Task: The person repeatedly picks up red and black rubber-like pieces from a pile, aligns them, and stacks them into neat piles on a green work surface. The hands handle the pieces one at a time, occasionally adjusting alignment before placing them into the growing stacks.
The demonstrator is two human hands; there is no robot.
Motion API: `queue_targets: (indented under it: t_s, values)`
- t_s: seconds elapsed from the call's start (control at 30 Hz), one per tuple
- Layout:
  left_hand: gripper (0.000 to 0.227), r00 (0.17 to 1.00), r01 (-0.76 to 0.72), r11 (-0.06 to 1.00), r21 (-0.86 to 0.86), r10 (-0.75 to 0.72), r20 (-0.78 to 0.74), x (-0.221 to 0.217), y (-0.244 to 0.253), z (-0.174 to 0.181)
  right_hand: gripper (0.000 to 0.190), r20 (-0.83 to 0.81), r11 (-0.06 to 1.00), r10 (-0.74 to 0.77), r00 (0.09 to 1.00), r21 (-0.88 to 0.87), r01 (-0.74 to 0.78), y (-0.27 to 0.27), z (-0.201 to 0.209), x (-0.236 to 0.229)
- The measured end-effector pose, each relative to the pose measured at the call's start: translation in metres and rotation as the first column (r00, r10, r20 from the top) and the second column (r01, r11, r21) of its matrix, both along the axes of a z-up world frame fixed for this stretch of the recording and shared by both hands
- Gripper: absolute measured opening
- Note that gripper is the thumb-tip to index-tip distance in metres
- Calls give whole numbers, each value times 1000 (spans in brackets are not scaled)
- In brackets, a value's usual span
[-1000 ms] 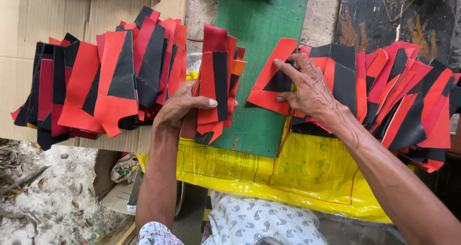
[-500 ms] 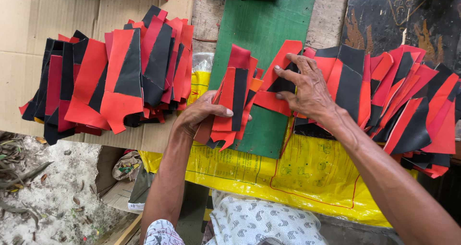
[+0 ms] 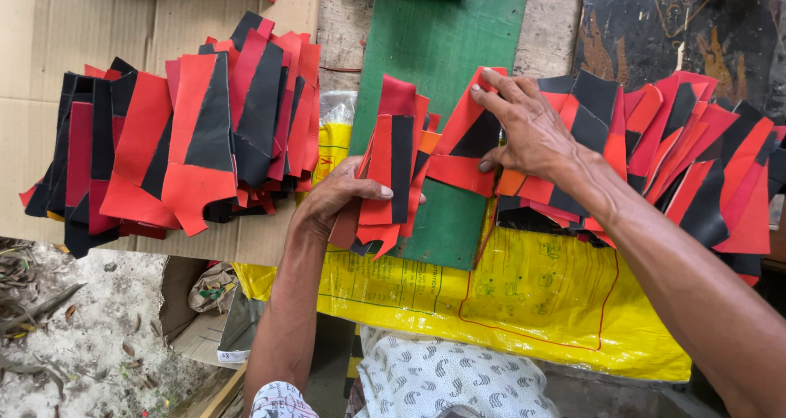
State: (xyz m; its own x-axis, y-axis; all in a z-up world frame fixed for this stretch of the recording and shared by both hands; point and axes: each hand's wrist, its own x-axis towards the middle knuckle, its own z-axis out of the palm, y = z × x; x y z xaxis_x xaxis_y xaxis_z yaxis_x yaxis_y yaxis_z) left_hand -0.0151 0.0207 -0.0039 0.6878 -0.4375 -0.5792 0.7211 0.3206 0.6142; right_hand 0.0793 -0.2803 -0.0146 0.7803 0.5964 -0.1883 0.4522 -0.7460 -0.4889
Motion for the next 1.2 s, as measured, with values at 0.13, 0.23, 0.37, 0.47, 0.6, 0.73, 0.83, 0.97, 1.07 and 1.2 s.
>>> queue_targets:
  t_s: [0.13, 0.23, 0.37, 0.47, 0.6, 0.73, 0.83, 0.97, 1.07, 1.2]
  values:
    - [60, 1000, 23, 999, -36, -22, 13, -2, 1, 0, 109, 4, 1000, 11, 1000, 19, -11, -5, -4, 3]
    - [61, 999, 31, 998, -49, -30, 27, -2, 0, 2, 103, -2, 999, 10, 1000, 37, -10, -8, -9, 6]
    - [62, 999, 41, 998, -55, -39, 38, -4, -1, 7, 96, 51, 997, 31, 998, 63, -34, -8, -10, 3]
    - [64, 999, 13, 992, -128, -9, 31, -4, -3, 7, 65, 41, 1000, -5, 999, -10, 6, -6, -8, -20]
    - [62, 999, 28, 993, -116, -26, 26, -6, -1, 4, 56, 137, 997, 71, 988, 20, -75, -6, -1, -47]
    - [58, 999, 36, 993, -113, -31, 40, -3, 0, 2, 76, 77, 994, 111, 991, -7, -111, -6, 11, -48]
    - [56, 999, 42, 994, -96, -38, 36, -3, 2, -3, 61, 1, 992, 129, 992, 3, -129, -5, 18, -35]
    - [55, 999, 37, 997, -70, -34, 40, -5, 3, -6, 51, -228, 984, 165, 959, -29, -177, -17, 19, -10]
    - [56, 998, 47, 995, -93, -42, 52, -6, 3, -5, 50, -263, 988, 145, 954, -13, -154, -24, 12, -7]
    - [56, 999, -3, 997, -83, 6, 42, -8, 1, -1, 63, -187, 974, 222, 957, 74, -212, -30, 7, -15]
